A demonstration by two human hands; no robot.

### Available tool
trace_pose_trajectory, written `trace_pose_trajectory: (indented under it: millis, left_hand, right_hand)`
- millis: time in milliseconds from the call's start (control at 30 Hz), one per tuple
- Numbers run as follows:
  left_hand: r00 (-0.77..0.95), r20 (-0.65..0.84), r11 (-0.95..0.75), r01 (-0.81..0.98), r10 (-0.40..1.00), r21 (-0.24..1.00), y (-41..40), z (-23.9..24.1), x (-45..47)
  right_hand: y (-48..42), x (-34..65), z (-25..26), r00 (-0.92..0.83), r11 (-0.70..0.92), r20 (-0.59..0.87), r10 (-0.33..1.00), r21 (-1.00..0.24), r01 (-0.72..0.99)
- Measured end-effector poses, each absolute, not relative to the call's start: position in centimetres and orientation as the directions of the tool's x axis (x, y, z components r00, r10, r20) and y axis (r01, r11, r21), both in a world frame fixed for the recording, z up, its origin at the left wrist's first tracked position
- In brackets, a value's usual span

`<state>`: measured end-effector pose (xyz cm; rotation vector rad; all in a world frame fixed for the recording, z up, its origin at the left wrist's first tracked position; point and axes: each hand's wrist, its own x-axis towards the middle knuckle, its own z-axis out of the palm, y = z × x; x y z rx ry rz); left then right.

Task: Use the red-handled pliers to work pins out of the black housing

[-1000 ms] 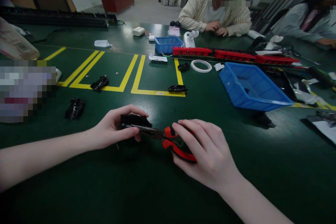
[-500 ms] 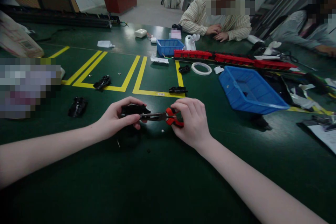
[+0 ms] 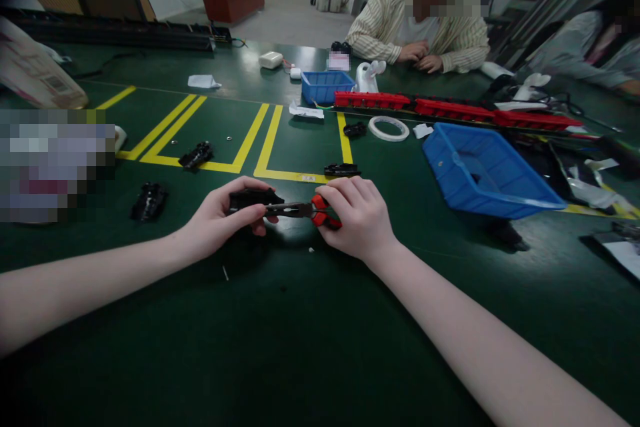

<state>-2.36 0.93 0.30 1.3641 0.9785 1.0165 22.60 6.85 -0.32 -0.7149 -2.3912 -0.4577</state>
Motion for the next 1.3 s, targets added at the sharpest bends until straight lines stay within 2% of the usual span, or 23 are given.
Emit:
trace_pose_trajectory:
  millis: [133, 267, 500, 867, 1067, 1300]
  left_hand:
    - [0.3, 0.041, -0.075, 0.103, 0.953, 0.992, 0.8, 0.24, -2.34]
    - [0.309, 0.046, -0.09, 0.132, 0.95, 0.987, 0.71, 0.1, -2.35]
    - [0.293, 0.049, -0.084, 0.109, 0.955, 0.99, 0.85, 0.08, -2.42]
    - [0.291, 0.065, -0.1, 0.105, 0.954, 0.989, 0.79, 0.31, -2.35]
    - [0.284, 0.087, -0.082, -0.029, 0.955, 0.996, 0.91, 0.22, -2.38]
    - [0.271, 0.115, -0.15, 0.112, 0.956, 0.982, 1.24, -0.08, -2.54]
  right_hand:
    - [6.77, 22.38, -0.26, -0.709, 0.773, 0.612, 0.35, 0.238, 0.587]
    - [6.76, 22.31, -0.35, -0.699, 0.753, 0.618, 0.359, 0.25, 0.608]
    - [6.72, 22.32, -0.44, -0.674, 0.753, 0.631, 0.383, 0.209, 0.624]
    - [6.69, 22.38, -0.45, -0.695, 0.772, 0.565, 0.444, 0.153, 0.617]
    - [6.62, 22.37, -0.53, -0.689, 0.776, 0.545, 0.478, 0.105, 0.622]
    - [6.78, 22.59, -0.36, -0.707, 0.777, 0.499, 0.501, 0.1, 0.621]
